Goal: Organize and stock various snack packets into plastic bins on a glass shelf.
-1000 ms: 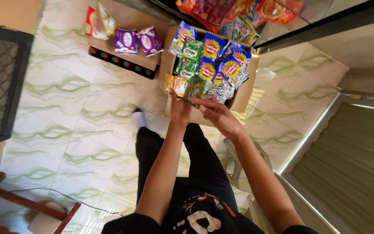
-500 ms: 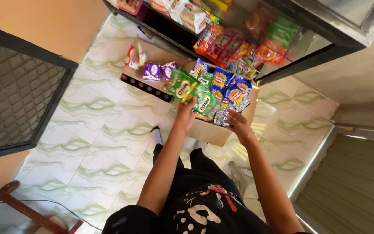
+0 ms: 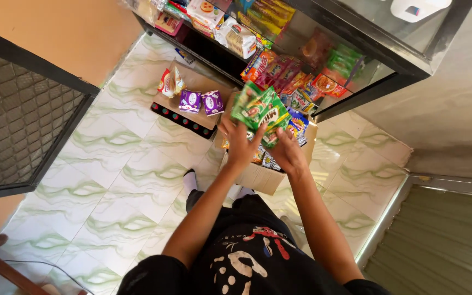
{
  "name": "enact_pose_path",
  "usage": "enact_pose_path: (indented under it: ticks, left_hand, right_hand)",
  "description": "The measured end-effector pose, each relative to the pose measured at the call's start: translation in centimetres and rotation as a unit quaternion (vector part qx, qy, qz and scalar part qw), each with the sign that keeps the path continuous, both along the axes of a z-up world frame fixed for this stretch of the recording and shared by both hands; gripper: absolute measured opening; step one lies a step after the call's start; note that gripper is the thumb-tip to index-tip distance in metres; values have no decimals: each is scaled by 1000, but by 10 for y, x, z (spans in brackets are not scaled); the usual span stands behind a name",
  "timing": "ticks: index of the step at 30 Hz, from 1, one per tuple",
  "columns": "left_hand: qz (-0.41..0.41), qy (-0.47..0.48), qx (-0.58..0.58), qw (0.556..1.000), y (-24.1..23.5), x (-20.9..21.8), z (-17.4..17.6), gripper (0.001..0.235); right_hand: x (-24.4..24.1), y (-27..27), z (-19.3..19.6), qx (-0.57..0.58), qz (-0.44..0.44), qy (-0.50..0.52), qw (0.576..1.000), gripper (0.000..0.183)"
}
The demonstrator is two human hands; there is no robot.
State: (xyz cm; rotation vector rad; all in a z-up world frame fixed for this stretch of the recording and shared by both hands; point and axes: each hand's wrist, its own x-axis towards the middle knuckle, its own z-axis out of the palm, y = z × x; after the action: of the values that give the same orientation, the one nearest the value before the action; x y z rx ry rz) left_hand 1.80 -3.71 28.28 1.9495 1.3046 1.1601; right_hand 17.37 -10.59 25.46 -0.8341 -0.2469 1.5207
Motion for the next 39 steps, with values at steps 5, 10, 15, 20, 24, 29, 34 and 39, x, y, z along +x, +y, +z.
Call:
enact_pose_path:
  ticks: [5,10,15,20,24,29,34,39]
  left_hand:
    - [-60,-301,-225,925,31,5,0,59]
    - [-108,-517,-456,716,73,7,-15,62]
    - [-211,-567,-499,621,146,7,-27,47]
    - [-236,-425,-464,741,247,15,21,44]
    - [-262,-155,31,952,356,31,22,41]
    - [-353,-189,-7,916,441,72,71,41]
    - [-286,4,185,940,506,121,116,37]
    - [-153,21,387,909,557,163,95,83]
  right_hand:
    - [-2,27,48,15,-28,-38,999,50]
    - [5,61,50,28,-64,-194,978,45]
    - [-19,117,111,-92,-70,-194,974,36]
    - [-4,194,92,8,-76,-170,982,28]
    - [25,258,91,41,-170,-219,960,33]
    - [18,321,122,58,-313,-317,893,49]
    - [48,401,83,135,-397,-291,860,48]
    - [94,468,35,64,-420,-238,874,60]
